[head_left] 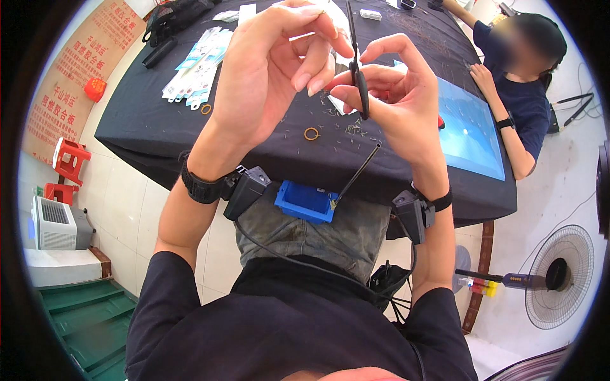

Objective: Assembling and packaging fishing tackle components using wire cutters and scissors at a workstation.

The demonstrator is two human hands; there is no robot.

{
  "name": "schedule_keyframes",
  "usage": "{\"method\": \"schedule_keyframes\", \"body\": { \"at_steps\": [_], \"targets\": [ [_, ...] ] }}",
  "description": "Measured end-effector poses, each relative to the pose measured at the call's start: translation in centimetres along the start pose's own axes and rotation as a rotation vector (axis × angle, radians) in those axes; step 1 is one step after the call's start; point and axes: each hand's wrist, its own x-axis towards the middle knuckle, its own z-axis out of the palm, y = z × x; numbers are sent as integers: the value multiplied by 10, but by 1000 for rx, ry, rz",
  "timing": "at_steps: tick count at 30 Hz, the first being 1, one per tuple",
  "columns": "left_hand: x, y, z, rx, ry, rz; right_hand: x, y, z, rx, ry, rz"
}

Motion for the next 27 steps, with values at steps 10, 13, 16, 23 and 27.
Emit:
{"method": "schedule_keyframes", "body": {
  "at_steps": [10, 13, 16, 23, 27],
  "targets": [
    [-1, -4, 0, -21, -31, -8, -2, -3, 2, 29, -8, -3],
    [-1, -3, 1, -18, -27, -2, -3, -5, -1, 35, -12, 0],
    [1, -5, 0, -5, -26, -2, -2, -8, -3, 27, -30, -5],
    [1, -7, 3, 47, -15, -6, 0, -7, -6, 5, -12, -39],
    [2, -4, 8, 91, 6, -9, -1, -16, -8, -39, 9, -35]
  ]
}}
